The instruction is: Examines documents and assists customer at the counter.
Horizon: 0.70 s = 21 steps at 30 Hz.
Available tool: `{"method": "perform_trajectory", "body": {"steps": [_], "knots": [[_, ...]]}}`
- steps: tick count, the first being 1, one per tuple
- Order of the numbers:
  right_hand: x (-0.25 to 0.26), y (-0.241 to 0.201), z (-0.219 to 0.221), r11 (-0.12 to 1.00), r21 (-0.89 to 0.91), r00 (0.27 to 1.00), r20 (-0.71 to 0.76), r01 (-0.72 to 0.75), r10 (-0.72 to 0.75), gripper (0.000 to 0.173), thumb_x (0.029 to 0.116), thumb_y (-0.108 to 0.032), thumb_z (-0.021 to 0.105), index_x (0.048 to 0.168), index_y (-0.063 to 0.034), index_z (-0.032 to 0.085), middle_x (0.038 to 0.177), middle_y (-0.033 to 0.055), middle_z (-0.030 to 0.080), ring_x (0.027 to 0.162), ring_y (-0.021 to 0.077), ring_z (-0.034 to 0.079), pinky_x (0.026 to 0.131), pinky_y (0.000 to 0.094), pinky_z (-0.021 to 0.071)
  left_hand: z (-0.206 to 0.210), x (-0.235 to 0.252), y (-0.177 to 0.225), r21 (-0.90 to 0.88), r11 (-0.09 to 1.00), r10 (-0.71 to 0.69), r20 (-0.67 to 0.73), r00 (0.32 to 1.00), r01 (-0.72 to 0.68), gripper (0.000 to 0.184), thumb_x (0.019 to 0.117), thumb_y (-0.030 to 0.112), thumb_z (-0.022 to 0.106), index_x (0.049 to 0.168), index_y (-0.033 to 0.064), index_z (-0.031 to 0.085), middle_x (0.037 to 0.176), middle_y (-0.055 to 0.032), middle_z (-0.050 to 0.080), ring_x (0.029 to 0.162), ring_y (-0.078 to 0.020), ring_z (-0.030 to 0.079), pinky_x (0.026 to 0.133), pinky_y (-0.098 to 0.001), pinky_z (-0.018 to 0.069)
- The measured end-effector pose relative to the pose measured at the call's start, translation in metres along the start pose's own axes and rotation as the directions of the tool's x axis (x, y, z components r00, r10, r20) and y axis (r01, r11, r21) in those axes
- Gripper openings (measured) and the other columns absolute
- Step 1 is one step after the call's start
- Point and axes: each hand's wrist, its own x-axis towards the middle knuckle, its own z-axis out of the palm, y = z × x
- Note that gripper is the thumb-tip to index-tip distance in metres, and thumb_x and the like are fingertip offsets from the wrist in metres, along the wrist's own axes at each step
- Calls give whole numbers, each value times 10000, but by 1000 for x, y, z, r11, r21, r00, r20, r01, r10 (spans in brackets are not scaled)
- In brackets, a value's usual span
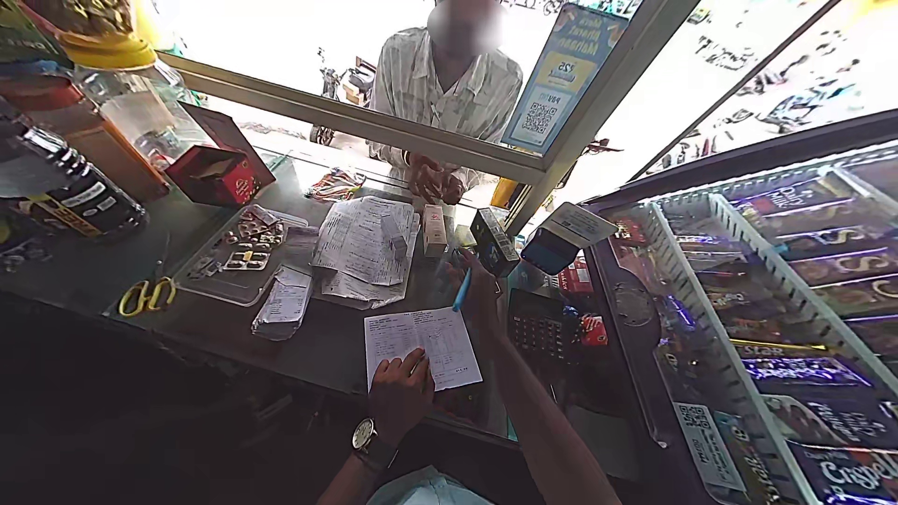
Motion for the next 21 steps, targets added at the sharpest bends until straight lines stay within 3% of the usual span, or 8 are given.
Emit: {"method": "perform_trajectory", "body": {"steps": [4, 8, 10, 12, 14, 16, 18, 21], "knots": [[46, -13, 40, 962, -260, 991, 88, -78, 104, 792, 973, -532, 631, 1537, -19, 416, 1086, 225, 706, 1012, 392, 696, 885, 545, 556, 1, -1, 0, 4, 1000, -2, 8, 1000, 2, 309, 912, 341, 544, 964, 236, 830, 1141, 64, 769, 674, -145, 659, 600, -352, 490], [70, -21, 58, 905, -396, 960, 152, -157, 234, 679, 986, -468, 622, 1525, -103, 430, 1106, 198, 703, 1027, 388, 695, 828, 553, 562, 1, -1, -2, 18, 1000, 13, 10, 1000, -13, 304, 901, 345, 554, 980, 247, 830, 1148, 76, 764, 664, -131, 646, 595, -339, 482], [74, -14, 54, 948, -256, 966, 124, -189, 226, 512, 958, -304, 676, 1405, -80, 562, 1106, 216, 706, 1040, 401, 687, 873, 576, 541, 0, 0, -2, 15, 1000, 17, 6, 1000, -17, 299, 898, 342, 558, 969, 243, 830, 1142, 71, 767, 658, -132, 646, 590, -340, 482], [66, -6, 43, 958, 124, 966, 8, -257, 258, 362, 942, -174, 700, 1265, -12, 677, 1073, 206, 725, 989, 338, 701, 899, 516, 551, 0, 0, -2, 11, 1000, 11, 6, 1000, -11, 293, 890, 339, 563, 962, 242, 830, 1139, 72, 768, 650, -131, 641, 589, -342, 479], [46, -3, 29, 679, 648, 907, 45, -345, 418, 204, 982, -97, 650, 1136, 30, 691, 953, 137, 713, 815, 202, 693, 746, 355, 592, 0, -1, -1, 14, 1000, -1, 7, 1000, 1, 297, 894, 346, 558, 966, 246, 828, 1146, 76, 765, 651, -131, 635, 595, -343, 473], [13, -14, 8, 122, 917, 824, 274, -379, 496, 159, 1027, -97, 505, 1097, 12, 596, 881, 107, 679, 729, 164, 683, 668, 308, 604, 1, 0, 0, 16, 1000, -2, -11, 1000, 2, 310, 900, 346, 538, 952, 249, 827, 1133, 78, 767, 648, -129, 633, 592, -342, 474], [-21, -19, -9, -331, 876, 765, 473, -352, 438, 253, 1049, -233, 419, 1100, -26, 556, 882, 151, 694, 723, 231, 720, 661, 359, 630, 2, -1, 0, -2, 1000, -7, -37, 999, 7, 326, 913, 340, 518, 934, 243, 829, 1114, 73, 772, 636, -127, 623, 589, -339, 465], [-57, -7, -16, -664, 680, 772, 589, -312, 240, 367, 964, -319, 523, 1111, 7, 604, 1001, 231, 705, 829, 306, 743, 725, 378, 635, 3, -1, 0, -16, 1000, -9, -44, 999, 9, 328, 911, 334, 519, 921, 240, 834, 1096, 68, 777, 625, -127, 622, 580, -335, 462]]}}
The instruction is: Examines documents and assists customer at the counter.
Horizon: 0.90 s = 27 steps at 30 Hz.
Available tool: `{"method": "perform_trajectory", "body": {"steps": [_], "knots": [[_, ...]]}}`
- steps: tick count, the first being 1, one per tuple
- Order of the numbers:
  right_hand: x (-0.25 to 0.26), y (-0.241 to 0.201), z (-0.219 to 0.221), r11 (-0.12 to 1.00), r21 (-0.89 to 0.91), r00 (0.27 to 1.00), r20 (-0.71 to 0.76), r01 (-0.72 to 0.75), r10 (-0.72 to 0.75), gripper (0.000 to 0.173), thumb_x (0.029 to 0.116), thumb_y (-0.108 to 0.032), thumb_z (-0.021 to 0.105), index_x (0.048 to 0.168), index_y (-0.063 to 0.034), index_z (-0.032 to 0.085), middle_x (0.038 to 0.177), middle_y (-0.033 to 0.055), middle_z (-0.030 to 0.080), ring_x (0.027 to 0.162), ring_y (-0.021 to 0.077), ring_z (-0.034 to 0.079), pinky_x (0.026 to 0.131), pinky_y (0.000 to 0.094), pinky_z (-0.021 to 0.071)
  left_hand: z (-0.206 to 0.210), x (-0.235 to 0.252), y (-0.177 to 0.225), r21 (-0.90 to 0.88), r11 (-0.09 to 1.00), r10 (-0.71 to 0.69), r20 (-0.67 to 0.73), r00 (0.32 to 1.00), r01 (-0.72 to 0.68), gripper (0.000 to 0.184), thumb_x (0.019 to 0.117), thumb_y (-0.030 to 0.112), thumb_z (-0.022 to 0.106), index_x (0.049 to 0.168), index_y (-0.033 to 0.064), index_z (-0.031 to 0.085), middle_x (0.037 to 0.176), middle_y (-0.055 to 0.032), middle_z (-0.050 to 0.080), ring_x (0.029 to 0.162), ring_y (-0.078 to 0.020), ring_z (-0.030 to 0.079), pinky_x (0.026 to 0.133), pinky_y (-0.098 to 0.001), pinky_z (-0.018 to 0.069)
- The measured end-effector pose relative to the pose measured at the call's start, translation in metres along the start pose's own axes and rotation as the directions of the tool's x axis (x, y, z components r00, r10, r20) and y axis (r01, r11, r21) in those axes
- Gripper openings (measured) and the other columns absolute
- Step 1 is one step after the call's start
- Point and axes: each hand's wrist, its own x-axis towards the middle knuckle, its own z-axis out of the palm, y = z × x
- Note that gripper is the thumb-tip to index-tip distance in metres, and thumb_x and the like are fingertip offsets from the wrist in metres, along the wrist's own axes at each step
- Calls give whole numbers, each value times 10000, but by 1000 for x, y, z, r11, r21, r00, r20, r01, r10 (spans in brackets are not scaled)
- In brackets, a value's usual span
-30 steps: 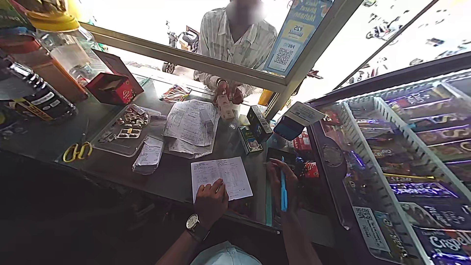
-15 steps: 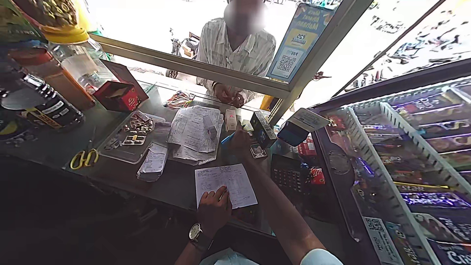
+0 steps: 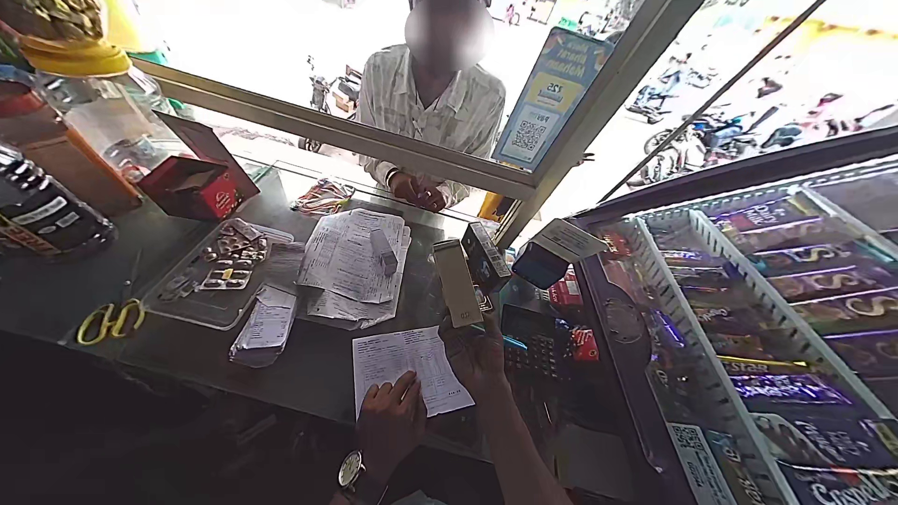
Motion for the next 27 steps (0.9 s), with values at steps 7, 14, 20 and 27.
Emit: {"method": "perform_trajectory", "body": {"steps": [7, 14, 20, 27], "knots": [[-19, -2, -16, 999, 29, 996, 83, 13, -15, 375, 861, -255, 692, 1096, 33, 639, 1011, 244, 710, 840, 309, 746, 749, 379, 636, 0, -2, -2, -18, 1000, 5, 4, 1000, -4, 328, 908, 323, 521, 936, 229, 834, 1093, 52, 778, 621, -140, 622, 579, -346, 459], [-25, -10, -32, 466, -551, 721, 511, 693, -468, 720, 709, 129, 751, 1392, -25, 582, 1214, 105, 729, 1059, 187, 722, 908, 369, 611, -1, 0, -2, -15, 1000, 3, 5, 1000, -3, 327, 912, 322, 523, 941, 231, 836, 1095, 58, 778, 622, -132, 621, 581, -339, 461], [-25, -1, -60, 431, -572, 712, 492, 698, -501, 605, 646, 142, 740, 1200, -103, 724, 1112, 64, 751, 979, 150, 725, 817, 337, 622, 0, -1, -1, 1, 1000, 10, 5, 1000, -10, 332, 912, 324, 517, 941, 231, 834, 1096, 54, 777, 628, -134, 629, 583, -345, 467], [-29, 4, -52, 69, -686, 598, 575, 724, -559, 597, 702, 75, 808, 1275, 55, 640, 1169, 104, 734, 1034, 153, 723, 895, 313, 623, 0, 0, -2, -5, 1000, 11, 13, 1000, -11, 323, 912, 327, 529, 965, 231, 833, 1124, 50, 771, 650, -147, 634, 592, -356, 467]]}}
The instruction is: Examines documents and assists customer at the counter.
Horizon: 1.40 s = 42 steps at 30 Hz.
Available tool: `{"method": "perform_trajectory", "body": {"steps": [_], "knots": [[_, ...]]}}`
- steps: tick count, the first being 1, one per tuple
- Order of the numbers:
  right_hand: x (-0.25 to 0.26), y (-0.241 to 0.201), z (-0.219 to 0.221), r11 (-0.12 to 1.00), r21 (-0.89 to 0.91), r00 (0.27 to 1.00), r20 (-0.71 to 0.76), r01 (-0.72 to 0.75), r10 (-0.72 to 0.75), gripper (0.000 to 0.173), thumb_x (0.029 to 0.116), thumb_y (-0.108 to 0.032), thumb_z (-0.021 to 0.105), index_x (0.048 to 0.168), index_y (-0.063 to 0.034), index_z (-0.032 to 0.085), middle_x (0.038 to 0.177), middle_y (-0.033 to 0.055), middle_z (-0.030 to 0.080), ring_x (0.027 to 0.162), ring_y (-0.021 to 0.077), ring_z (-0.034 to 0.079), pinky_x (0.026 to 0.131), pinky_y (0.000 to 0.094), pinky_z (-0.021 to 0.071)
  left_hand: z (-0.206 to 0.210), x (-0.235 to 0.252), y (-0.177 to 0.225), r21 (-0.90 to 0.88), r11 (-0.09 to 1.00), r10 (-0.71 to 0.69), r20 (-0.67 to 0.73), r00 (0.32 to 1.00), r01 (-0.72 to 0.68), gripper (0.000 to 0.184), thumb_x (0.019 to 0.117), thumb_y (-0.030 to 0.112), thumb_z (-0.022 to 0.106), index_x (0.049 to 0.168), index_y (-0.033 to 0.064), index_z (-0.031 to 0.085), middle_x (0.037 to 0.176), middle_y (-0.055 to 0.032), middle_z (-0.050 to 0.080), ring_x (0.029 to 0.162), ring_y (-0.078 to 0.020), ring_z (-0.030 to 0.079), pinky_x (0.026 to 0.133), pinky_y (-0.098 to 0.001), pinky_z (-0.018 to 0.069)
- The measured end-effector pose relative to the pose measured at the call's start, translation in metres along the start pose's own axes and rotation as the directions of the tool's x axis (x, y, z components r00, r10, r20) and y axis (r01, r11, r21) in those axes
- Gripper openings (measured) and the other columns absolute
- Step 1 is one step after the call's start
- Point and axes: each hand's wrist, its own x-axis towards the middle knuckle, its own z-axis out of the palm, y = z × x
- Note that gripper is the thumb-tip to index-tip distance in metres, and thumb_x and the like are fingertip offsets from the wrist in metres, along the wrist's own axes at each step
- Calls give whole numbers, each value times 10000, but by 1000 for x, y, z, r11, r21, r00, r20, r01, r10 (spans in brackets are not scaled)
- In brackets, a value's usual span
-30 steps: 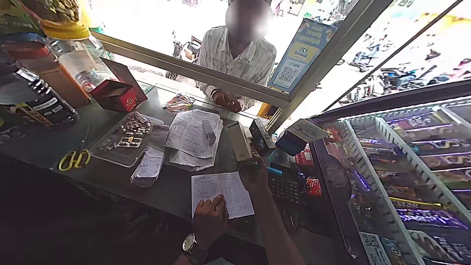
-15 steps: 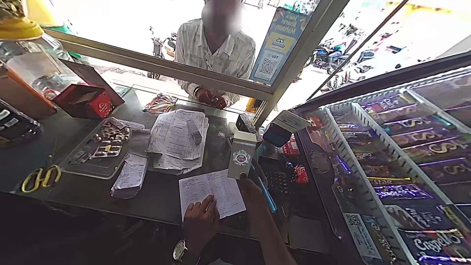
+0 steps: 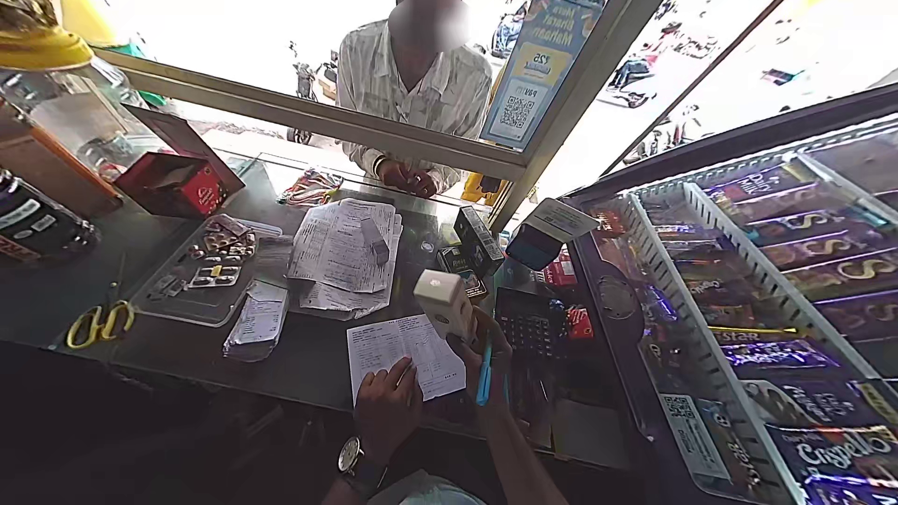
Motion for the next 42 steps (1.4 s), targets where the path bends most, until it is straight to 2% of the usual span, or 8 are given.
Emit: {"method": "perform_trajectory", "body": {"steps": [2, 4, 6, 11, 21, 33, 39, 42], "knots": [[-1, -13, 6, 956, -259, 988, -31, 139, -151, 564, 703, 24, 861, 1221, 97, 652, 1129, 107, 736, 972, 105, 728, 843, 251, 630, 0, -2, 0, -6, 1000, -6, 8, 1000, 6, 324, 910, 322, 527, 973, 232, 832, 1133, 50, 769, 652, -152, 635, 597, -364, 469], [-3, -11, 8, 873, -443, 965, -60, 205, -257, 549, 688, -68, 880, 1180, 80, 688, 1087, 116, 728, 888, 65, 690, 759, 199, 585, 0, -2, 2, -15, 1000, -10, 14, 1000, 11, 320, 915, 314, 530, 977, 225, 831, 1142, 49, 768, 659, -162, 640, 600, -373, 469], [-6, -6, 7, 836, -499, 951, -69, 229, -302, 533, 697, -97, 893, 1164, 64, 690, 1089, 127, 713, 940, 76, 696, 780, 193, 601, 0, -1, 3, -18, 1000, -15, 17, 1000, 15, 320, 917, 313, 530, 983, 219, 829, 1146, 48, 766, 666, -170, 640, 608, -379, 465], [-13, 5, 4, 797, -538, 927, -70, 275, -368, 537, 695, -127, 899, 1156, 41, 681, 1098, 115, 701, 1031, 95, 672, 874, 211, 572, -2, 0, 3, -25, 999, -26, 21, 999, 26, 319, 926, 309, 529, 983, 206, 825, 1142, 34, 768, 656, -177, 634, 601, -381, 458], [-16, 20, -1, 808, -511, 932, -34, 294, -361, 499, 725, -121, 894, 1151, 4, 667, 1143, 111, 712, 1146, 137, 664, 978, 282, 557, -2, 0, 4, -24, 999, -35, 29, 999, 36, 321, 941, 307, 518, 967, 201, 820, 1143, 35, 767, 645, -175, 616, 599, -379, 442], [-11, 34, -5, 842, -453, 936, -42, 294, -349, 507, 730, -102, 901, 1156, -16, 640, 1165, 124, 710, 1150, 176, 679, 948, 310, 586, -2, -1, 4, -12, 1000, -23, 37, 999, 24, 325, 951, 304, 509, 979, 199, 815, 1132, 35, 767, 641, -172, 604, 602, -368, 434], [-12, 32, -5, 848, -458, 945, -48, 267, -324, 473, 737, -105, 897, 1128, -8, 649, 1169, 130, 707, 1144, 168, 677, 943, 293, 583, -2, 0, 5, -11, 999, -29, 38, 999, 30, 323, 947, 308, 514, 983, 205, 817, 1137, 42, 766, 647, -170, 607, 605, -369, 436], [-7, 31, -2, 836, -485, 947, -43, 258, -317, 380, 756, -103, 877, 1058, 36, 695, 1144, 169, 691, 1080, 171, 688, 868, 254, 596, -2, -1, 5, -8, 1000, -24, 45, 999, 24, 329, 947, 312, 510, 985, 200, 816, 1143, 36, 766, 654, -173, 616, 608, -370, 443]]}}
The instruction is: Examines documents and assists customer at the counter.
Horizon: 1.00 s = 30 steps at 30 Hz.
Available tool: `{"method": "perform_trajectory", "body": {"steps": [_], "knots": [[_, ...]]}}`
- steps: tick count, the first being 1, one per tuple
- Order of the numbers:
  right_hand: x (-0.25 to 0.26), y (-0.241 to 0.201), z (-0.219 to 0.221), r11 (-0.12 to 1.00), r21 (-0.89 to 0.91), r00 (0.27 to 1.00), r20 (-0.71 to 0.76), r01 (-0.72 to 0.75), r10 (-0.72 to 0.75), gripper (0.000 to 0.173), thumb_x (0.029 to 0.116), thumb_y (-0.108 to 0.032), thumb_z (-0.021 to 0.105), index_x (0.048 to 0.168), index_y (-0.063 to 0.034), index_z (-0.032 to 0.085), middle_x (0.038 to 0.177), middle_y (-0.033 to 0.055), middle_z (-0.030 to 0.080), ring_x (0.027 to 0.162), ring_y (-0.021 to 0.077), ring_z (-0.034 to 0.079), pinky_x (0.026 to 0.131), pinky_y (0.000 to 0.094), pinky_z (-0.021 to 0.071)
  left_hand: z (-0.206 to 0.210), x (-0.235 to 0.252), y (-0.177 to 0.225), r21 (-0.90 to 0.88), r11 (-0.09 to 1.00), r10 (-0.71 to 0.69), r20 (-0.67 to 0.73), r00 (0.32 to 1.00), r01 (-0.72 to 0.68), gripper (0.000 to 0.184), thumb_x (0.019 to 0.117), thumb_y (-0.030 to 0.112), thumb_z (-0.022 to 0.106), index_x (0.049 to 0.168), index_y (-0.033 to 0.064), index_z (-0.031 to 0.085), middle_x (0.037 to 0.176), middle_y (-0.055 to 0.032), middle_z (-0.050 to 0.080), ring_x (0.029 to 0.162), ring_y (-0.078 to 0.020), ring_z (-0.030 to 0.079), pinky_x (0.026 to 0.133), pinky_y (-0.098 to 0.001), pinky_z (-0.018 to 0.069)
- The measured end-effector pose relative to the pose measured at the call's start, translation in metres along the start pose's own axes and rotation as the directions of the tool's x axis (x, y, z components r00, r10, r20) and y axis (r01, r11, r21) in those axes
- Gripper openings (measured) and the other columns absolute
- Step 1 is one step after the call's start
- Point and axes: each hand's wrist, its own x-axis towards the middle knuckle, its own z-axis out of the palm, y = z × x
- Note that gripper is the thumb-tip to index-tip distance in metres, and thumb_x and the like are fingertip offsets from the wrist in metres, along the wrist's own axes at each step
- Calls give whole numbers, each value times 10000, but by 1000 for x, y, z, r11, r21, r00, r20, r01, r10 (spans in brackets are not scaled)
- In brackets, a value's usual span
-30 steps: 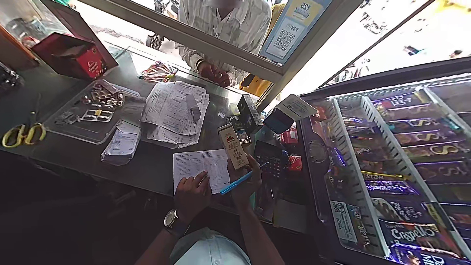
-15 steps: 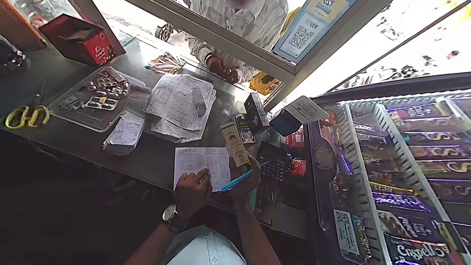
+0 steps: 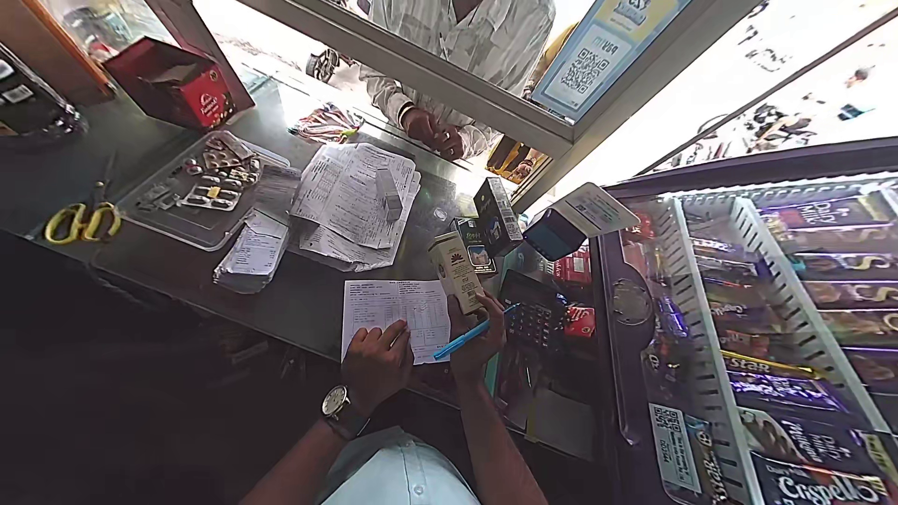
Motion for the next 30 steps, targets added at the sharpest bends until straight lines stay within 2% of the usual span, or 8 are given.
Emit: {"method": "perform_trajectory", "body": {"steps": [3, 7, 14, 16, 19, 22, 25, 30], "knots": [[22, -3, 15, 987, -153, 995, 97, 43, -28, 329, 777, -164, 867, 1015, 26, 742, 1081, 196, 709, 904, 198, 714, 752, 283, 613, 0, 2, -1, 9, 1000, 8, 6, 1000, -8, 318, 945, 312, 522, 995, 202, 816, 1146, 34, 766, 666, -173, 630, 610, -372, 454], [50, 11, 44, 940, -336, 977, 210, 55, 18, 328, 836, -253, 837, 1091, -67, 749, 1108, 146, 717, 976, 315, 681, 840, 495, 549, -2, -1, -1, 7, 1000, 7, 36, 999, -7, 306, 942, 308, 534, 1000, 204, 817, 1164, 33, 764, 686, -179, 650, 622, -382, 467], [54, 20, 41, 933, -357, 957, 283, 49, 58, 413, 916, -388, 768, 1189, -83, 715, 1310, 143, 654, 1143, 298, 651, 938, 468, 546, -3, 1, -1, -2, 1000, 0, 40, 999, 0, 307, 939, 293, 534, 1002, 195, 818, 1170, 30, 764, 680, -177, 643, 628, -384, 457], [44, 3, 26, 992, -121, 968, 242, -38, 67, 255, 1012, -245, 648, 1149, -37, 701, 1085, 75, 719, 948, 175, 692, 814, 365, 586, -2, 2, -1, -8, 1000, -2, 33, 999, 2, 308, 936, 293, 537, 1003, 191, 820, 1158, 30, 768, 674, -179, 645, 618, -384, 458], [21, -22, 6, 860, 176, 814, 454, -480, 361, 538, 1116, -373, 211, 1202, -30, 617, 781, -13, 710, 681, 79, 674, 651, 268, 577, -2, 2, 0, -6, 1000, -13, 19, 1000, 13, 301, 928, 287, 544, 994, 197, 823, 1156, 37, 770, 670, -178, 639, 625, -380, 448], [6, -14, -2, 845, 104, 728, 569, -524, 382, 329, 1059, -132, 437, 1005, 9, 729, 724, -4, 686, 628, 53, 634, 611, 219, 545, -3, 2, 0, -6, 1000, -10, 27, 1000, 10, 307, 936, 295, 537, 993, 196, 822, 1163, 35, 768, 672, -180, 639, 621, -385, 445], [0, -4, -7, 924, -13, 748, 582, -383, 318, 100, 884, -91, 694, 942, -26, 743, 789, 8, 735, 662, 21, 670, 624, 193, 571, -4, 2, 0, -8, 1000, -8, 37, 999, 8, 315, 947, 297, 529, 1007, 195, 821, 1169, 35, 766, 675, -179, 639, 620, -384, 447], [-8, 2, -9, 971, -44, 838, 497, -237, 227, 76, 827, -87, 693, 785, -48, 742, 693, -20, 695, 600, -31, 605, 561, 147, 497, -2, -1, -2, -18, 1000, 6, -7, 1000, -6, 321, 943, 276, 527, 990, 167, 825, 1145, 20, 775, 649, -181, 618, 612, -382, 426]]}}
